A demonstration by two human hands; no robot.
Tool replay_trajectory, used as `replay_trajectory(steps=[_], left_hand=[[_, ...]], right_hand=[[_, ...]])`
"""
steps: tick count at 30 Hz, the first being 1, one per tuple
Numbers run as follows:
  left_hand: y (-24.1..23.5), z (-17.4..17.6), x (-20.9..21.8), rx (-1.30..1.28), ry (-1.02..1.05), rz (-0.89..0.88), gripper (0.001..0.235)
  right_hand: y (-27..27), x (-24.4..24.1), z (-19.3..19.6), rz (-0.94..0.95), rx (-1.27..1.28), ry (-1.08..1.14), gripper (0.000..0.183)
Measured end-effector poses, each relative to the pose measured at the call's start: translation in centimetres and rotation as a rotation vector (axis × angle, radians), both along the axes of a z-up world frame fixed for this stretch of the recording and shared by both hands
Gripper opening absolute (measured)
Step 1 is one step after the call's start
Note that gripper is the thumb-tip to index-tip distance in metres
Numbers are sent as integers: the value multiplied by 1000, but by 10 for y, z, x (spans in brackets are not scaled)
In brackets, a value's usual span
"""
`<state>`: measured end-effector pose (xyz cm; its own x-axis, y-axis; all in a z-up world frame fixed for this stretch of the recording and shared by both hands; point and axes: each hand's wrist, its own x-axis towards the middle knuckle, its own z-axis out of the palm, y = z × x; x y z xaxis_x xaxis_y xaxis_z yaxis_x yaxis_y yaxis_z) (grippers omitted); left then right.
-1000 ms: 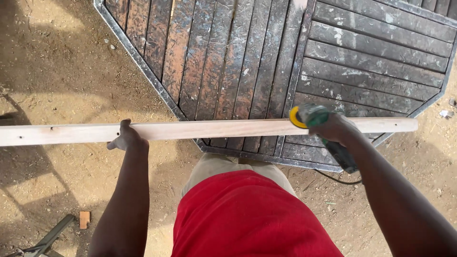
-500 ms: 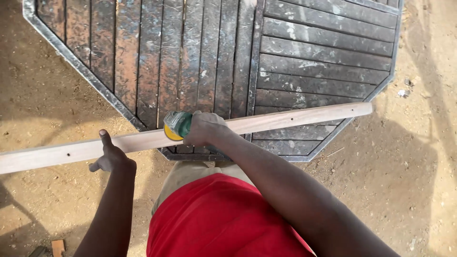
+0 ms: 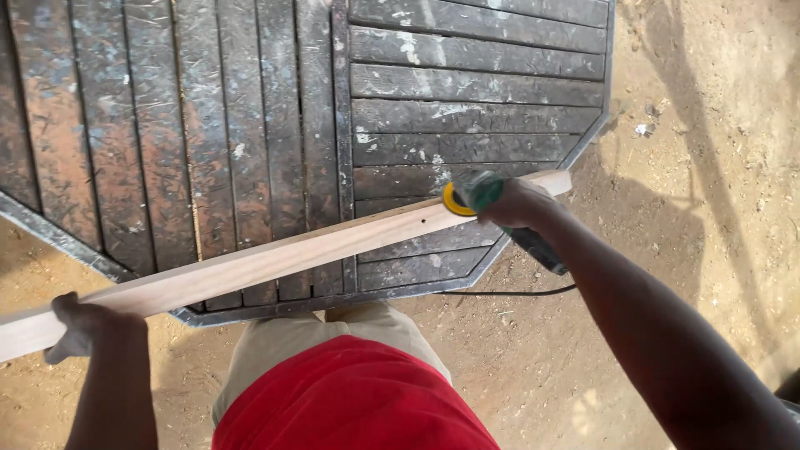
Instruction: Sanding a long wooden plank using an angle grinder with a sanding attachment on a metal work table.
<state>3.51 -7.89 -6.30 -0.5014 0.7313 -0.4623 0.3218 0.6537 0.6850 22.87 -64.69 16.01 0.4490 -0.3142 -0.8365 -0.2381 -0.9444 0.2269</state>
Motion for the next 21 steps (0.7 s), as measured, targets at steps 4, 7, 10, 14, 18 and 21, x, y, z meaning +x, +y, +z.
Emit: replay_trajectory(steps=[4,7,10,14,18,21], left_hand=[[5,-3,3,10,31,36,85],[6,6,5,-187,-121,52,33],[3,-2,10,-173,-129,36,31],[4,-21,20,-160,-150,9,28],[14,-20,-2,-121,-161,-6,23],[1,5,2,-68,-125,20,38]], right_hand=[[-128,26,-6,-229,-94,-94,39],[-209,44,-20,-433,-137,-140,48],[-233,64,3,-216,-416,-87,58],[-254,70,10,-251,-432,-129,60],[-256,67,-3,-413,-271,-185,60],[-229,64,-9,-469,-173,-169,57]])
